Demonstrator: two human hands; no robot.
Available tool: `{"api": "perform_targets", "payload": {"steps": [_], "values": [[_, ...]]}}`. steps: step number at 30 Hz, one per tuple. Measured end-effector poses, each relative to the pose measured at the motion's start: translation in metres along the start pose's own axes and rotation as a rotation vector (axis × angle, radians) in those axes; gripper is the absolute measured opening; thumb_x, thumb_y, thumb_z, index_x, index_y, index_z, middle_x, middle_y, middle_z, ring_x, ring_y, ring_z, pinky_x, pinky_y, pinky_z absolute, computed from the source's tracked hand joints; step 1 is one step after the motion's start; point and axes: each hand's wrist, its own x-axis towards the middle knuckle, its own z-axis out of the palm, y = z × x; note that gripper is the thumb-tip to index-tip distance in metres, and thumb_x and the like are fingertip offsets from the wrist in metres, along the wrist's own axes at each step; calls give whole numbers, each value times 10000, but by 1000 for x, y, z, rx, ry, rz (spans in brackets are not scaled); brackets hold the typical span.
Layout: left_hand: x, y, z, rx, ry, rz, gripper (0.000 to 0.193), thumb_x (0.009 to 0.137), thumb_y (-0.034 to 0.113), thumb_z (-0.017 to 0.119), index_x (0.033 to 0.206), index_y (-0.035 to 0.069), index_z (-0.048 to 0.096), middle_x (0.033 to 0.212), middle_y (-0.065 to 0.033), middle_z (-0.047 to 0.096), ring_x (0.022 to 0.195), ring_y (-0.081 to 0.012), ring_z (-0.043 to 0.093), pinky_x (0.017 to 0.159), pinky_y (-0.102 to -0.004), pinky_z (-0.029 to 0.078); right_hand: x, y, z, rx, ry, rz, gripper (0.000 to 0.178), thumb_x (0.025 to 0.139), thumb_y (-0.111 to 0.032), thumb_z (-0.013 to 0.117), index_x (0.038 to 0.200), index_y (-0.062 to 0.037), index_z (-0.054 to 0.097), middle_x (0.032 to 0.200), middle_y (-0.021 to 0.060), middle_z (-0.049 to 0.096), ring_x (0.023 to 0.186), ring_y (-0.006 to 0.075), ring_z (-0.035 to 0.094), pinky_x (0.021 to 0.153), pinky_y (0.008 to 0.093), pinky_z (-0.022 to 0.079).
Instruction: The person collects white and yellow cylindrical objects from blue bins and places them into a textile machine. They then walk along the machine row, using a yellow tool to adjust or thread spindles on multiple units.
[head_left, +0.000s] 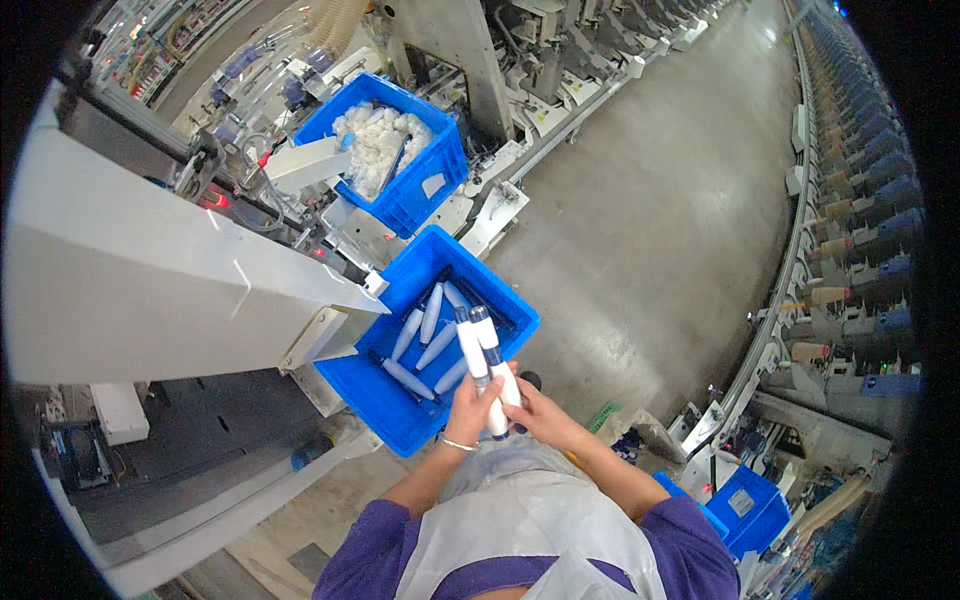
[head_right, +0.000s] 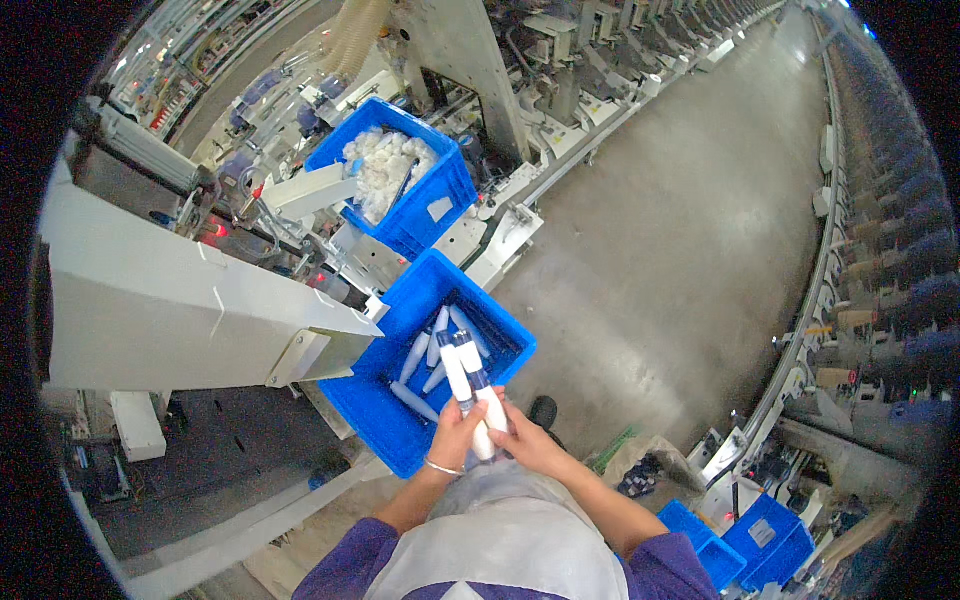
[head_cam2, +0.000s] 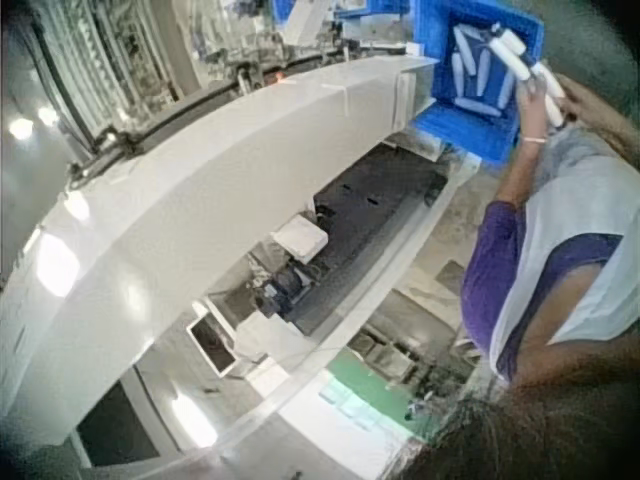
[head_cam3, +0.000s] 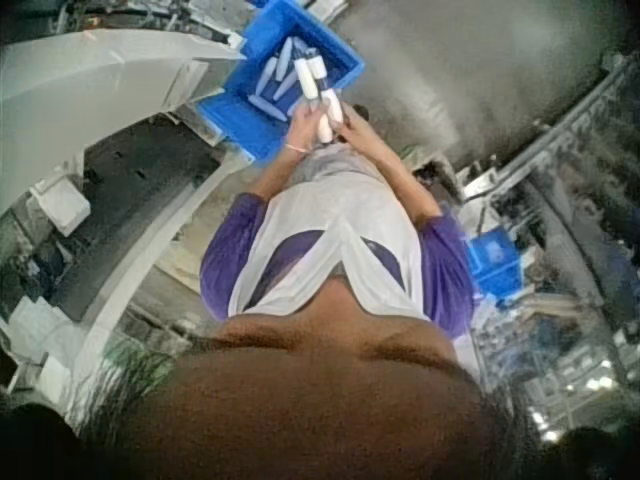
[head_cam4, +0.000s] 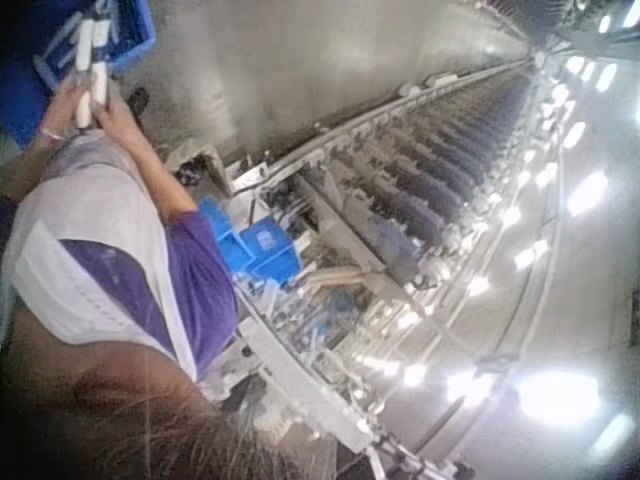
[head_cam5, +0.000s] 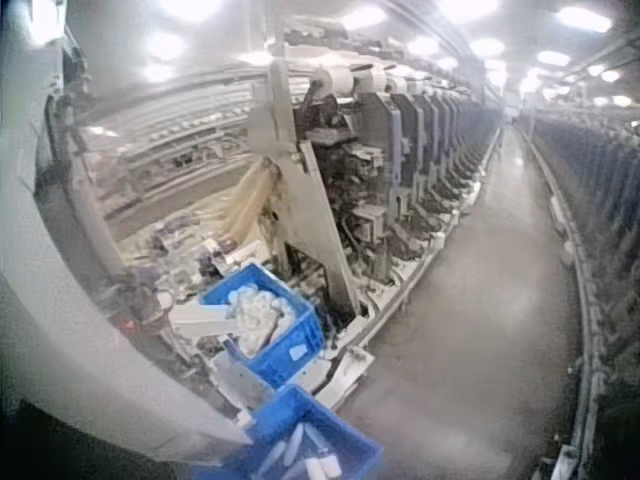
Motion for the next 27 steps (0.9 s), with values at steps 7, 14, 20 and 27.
{"api": "perform_targets", "payload": {"steps": [7, 14, 20, 27], "values": [[-47, 22, -42, 779, 56, 238, 351, 828, 219, 690, 1152, 108, 612, 1012, -152, 676, 909, -327, 658, 739, -400, 531, -62, -34, -102, -482, 387, 69, 393, 942, -195, 571, 1301, -67, 472, 991, 97, 654, 841, 162, 623, 745, 320, 499], [-68, 0, -16, 1090, -425, 39, 344, 828, 242, 663, 1139, 111, 591, 1024, -144, 657, 937, -319, 636, 801, -428, 509, -64, -75, -61, -768, 7, -104, 458, 887, -105, 607, 1319, -61, 460, 1047, 176, 647, 918, 275, 657, 781, 371, 518], [-85, -8, -34, 914, -536, -2, 398, 837, 251, 658, 1180, 72, 571, 996, -174, 650, 928, -353, 629, 808, -426, 498, -41, -76, -24, -997, -548, 1, 432, 901, -212, 598, 1294, -92, 464, 1052, 233, 629, 965, 399, 621, 799, 440, 504], [-106, -47, -50, 1287, 36, 203, 573, 812, 303, 690, 1298, 79, 486, 1224, -174, 567, 1165, -344, 518, 991, -446, 408, -6, -98, -31, -1014, -624, -91, 508, 929, -278, 583, 1373, -100, 413, 1091, 207, 638, 983, 366, 631, 824, 418, 496]]}}
